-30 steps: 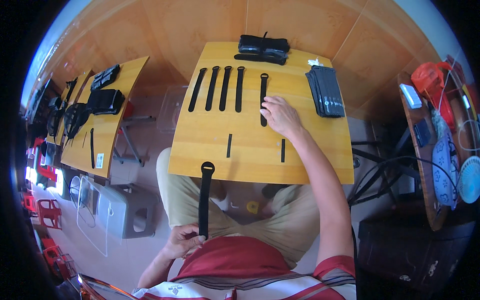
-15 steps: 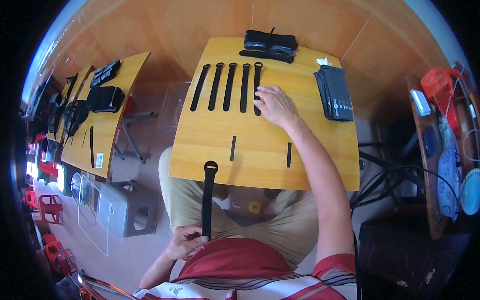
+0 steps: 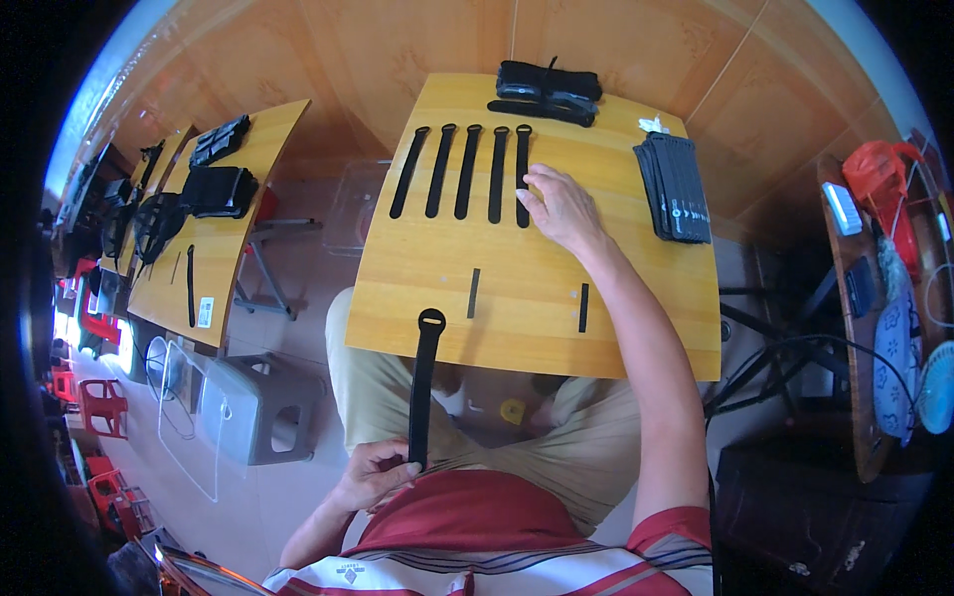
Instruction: Assembling and labeling black fabric straps at a workspace.
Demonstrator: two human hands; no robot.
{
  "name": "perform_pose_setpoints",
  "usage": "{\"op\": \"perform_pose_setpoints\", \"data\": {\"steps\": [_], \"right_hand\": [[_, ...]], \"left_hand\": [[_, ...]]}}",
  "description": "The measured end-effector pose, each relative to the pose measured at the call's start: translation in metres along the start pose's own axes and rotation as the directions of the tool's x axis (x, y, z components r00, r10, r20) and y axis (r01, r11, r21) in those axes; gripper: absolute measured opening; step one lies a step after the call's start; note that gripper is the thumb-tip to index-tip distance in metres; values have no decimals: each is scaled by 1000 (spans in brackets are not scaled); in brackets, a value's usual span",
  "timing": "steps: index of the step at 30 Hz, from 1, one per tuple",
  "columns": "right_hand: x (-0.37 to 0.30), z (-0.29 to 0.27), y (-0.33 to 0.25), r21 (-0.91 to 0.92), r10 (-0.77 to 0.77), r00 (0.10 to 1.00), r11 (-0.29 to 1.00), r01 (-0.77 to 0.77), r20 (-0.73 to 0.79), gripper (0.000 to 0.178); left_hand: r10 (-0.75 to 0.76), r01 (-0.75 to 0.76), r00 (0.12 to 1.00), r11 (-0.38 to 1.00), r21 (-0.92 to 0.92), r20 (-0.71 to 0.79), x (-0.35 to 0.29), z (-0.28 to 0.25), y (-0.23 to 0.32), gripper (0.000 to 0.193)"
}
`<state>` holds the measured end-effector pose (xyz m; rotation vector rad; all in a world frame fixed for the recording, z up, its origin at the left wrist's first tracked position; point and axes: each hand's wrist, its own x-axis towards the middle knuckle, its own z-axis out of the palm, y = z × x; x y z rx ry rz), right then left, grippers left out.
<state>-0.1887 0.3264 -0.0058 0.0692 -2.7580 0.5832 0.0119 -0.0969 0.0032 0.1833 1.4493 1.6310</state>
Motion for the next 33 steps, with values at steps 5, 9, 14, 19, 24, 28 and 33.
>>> {"op": "perform_pose_setpoints", "data": {"steps": [5,9,14,19,24,28,33], "right_hand": [[-32,-17,-39,228,-40,979,970,86,-200,33],[-110,-24,-110,743,284,955,621,-249,83,29],[-182,-28,-182,895,110,948,313,-318,298,37],[-198,-18,-192,939,72,953,168,-301,293,31],[-204,-23,-193,950,20,950,3,-313,313,23],[-207,-26,-197,949,-17,949,-9,-314,314,24],[-209,-26,-198,926,-79,926,-44,-374,370,27]], "left_hand": [[188,-187,982,977,107,-2,5,6,2,17],[206,-201,978,969,146,-19,10,13,8,17],[248,-235,964,963,129,-93,21,30,17,21],[264,-258,964,956,143,-29,23,40,20,23],[206,-191,977,964,-187,61,13,43,19,25],[222,-169,964,934,-314,144,9,39,10,27],[232,-149,957,908,-392,174,6,40,7,24]]}}
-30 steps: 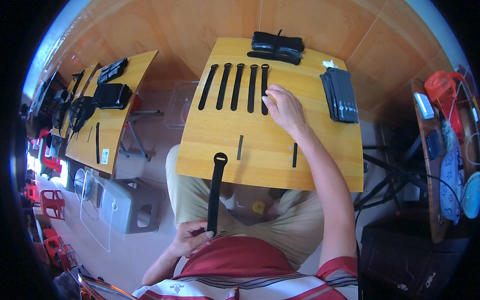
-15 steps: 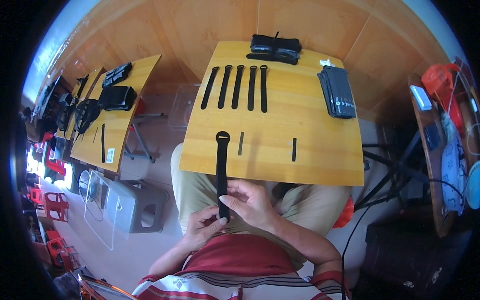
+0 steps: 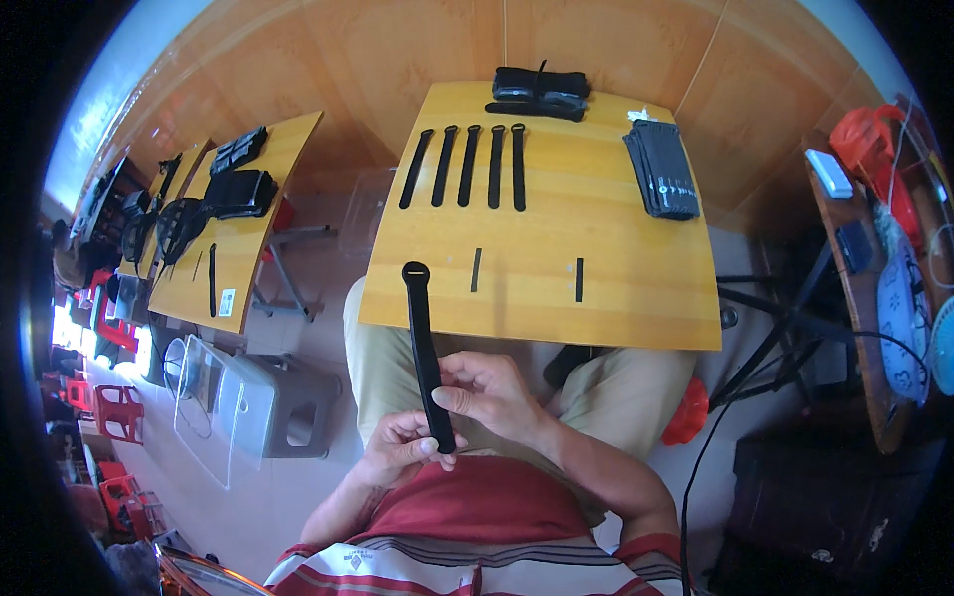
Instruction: Assembling and labeling black fabric straps at a workspace.
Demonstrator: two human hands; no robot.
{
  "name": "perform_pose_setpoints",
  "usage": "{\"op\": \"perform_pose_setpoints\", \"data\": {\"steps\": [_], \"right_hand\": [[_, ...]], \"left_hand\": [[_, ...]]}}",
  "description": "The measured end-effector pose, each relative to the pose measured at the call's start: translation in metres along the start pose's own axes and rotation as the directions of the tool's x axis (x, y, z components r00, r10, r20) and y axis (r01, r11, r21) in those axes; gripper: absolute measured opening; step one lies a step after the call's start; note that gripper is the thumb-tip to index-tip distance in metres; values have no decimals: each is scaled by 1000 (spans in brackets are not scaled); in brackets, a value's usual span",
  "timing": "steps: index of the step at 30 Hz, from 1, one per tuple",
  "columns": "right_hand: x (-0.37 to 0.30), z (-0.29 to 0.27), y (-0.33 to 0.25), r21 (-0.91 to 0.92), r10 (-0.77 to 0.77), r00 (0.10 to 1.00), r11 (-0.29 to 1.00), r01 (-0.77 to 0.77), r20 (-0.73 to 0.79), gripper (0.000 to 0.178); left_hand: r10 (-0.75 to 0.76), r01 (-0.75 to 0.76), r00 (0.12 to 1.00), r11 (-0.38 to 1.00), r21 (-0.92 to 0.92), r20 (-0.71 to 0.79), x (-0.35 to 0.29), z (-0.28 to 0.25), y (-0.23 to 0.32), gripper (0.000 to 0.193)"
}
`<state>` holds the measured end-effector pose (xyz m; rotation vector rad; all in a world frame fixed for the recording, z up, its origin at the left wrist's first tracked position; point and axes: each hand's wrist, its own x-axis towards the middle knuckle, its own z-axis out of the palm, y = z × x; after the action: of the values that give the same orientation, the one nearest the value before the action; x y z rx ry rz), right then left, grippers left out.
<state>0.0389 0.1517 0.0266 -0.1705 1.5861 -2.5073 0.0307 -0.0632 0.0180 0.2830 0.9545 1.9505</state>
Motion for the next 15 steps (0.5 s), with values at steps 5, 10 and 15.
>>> {"op": "perform_pose_setpoints", "data": {"steps": [5,10,15], "right_hand": [[-2,2,-1,-7,-17,999,1000,17,-32,28],[-9,0,-4,-424,-218,975,887,184,-33,22],[-14,-4,-4,-567,-328,928,737,368,176,20]], "left_hand": [[5,3,991,999,55,-131,2,7,1,24],[113,-98,969,992,76,-219,5,-1,-4,25],[177,-160,946,983,86,-270,7,-1,-4,22]]}}
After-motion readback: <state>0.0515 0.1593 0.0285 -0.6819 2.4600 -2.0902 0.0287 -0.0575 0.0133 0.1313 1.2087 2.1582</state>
